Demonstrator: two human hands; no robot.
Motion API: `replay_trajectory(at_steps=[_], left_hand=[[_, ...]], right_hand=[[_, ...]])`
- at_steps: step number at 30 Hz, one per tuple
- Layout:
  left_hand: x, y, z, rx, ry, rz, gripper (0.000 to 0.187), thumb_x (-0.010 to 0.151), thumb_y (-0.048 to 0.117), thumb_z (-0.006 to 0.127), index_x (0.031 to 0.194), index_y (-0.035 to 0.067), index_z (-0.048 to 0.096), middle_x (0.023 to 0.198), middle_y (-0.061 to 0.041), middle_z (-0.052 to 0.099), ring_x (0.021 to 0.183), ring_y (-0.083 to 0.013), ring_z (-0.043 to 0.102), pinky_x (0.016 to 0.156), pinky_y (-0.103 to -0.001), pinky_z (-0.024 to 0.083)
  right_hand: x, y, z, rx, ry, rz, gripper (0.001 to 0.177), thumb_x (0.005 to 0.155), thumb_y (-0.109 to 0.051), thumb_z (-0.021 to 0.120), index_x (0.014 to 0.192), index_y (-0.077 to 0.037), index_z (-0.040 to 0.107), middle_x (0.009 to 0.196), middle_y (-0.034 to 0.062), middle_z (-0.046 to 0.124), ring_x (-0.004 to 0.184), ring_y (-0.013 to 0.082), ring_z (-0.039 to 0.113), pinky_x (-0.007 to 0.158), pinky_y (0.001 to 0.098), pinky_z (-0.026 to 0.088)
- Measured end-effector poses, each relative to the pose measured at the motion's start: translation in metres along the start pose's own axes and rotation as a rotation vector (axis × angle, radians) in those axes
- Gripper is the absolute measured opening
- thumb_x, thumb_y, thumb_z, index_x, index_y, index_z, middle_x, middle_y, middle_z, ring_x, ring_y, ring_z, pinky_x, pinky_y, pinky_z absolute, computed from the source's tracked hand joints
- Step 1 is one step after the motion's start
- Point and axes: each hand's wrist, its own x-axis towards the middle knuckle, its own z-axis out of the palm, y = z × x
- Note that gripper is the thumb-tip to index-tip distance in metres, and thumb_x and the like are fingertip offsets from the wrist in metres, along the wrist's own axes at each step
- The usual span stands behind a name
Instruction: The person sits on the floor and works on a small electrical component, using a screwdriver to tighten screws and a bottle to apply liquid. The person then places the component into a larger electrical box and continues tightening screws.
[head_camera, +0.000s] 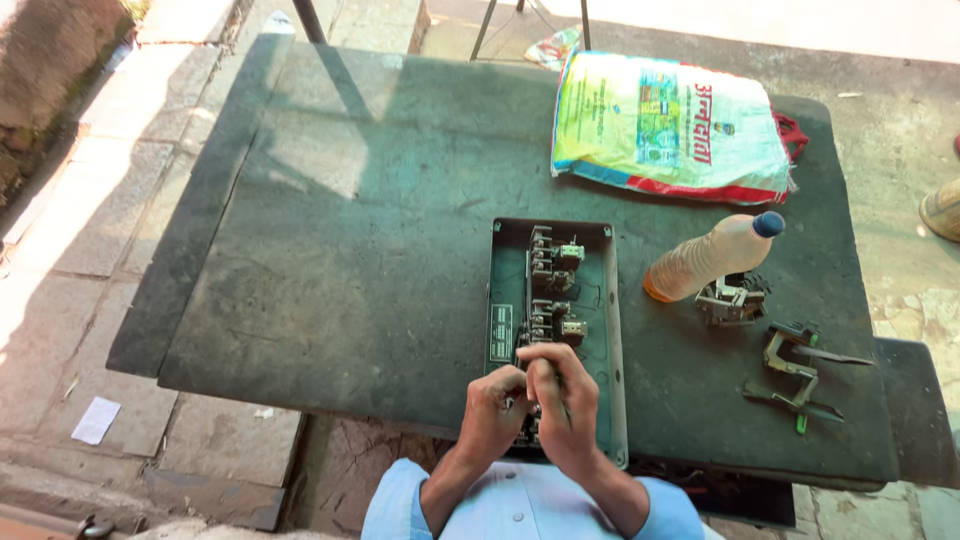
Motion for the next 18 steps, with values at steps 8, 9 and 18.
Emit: replay_trajectory(at_steps=[8,9,18], left_hand=[[-0.002,0.006,-0.005,-0.093,-0.037,0.020,0.004,0.092,-0.002,0.067,0.088,-0.001,0.068,0.080,-0.010,0.070,0.072,-0.0170,0.070,0.064,-0.030,0.054],[-0.002,0.006,-0.005,-0.113,-0.057,-0.025,0.006,0.093,-0.001,0.066,0.088,-0.001,0.068,0.079,-0.009,0.070,0.071,-0.0166,0.070,0.063,-0.029,0.055],[0.005,0.008,-0.004,0.011,-0.021,0.070,0.014,0.078,-0.011,0.065,0.085,0.000,0.070,0.077,-0.010,0.069,0.065,-0.0185,0.065,0.061,-0.032,0.050]], right_hand=[[0.042,0.005,-0.028,0.072,-0.734,0.001,0.039,0.109,-0.023,0.049,0.081,-0.005,0.068,0.060,-0.0010,0.048,0.056,0.0067,0.050,0.053,0.0259,0.042],[0.043,0.003,-0.029,0.042,-0.686,0.062,0.036,0.109,-0.023,0.051,0.084,-0.003,0.069,0.063,0.0015,0.050,0.057,0.0087,0.050,0.053,0.0272,0.042],[0.041,-0.053,-0.025,-0.966,-0.505,-0.291,0.032,0.086,-0.014,0.071,0.110,0.004,0.060,0.094,0.0171,0.063,0.069,0.0322,0.067,0.055,0.0423,0.054]])
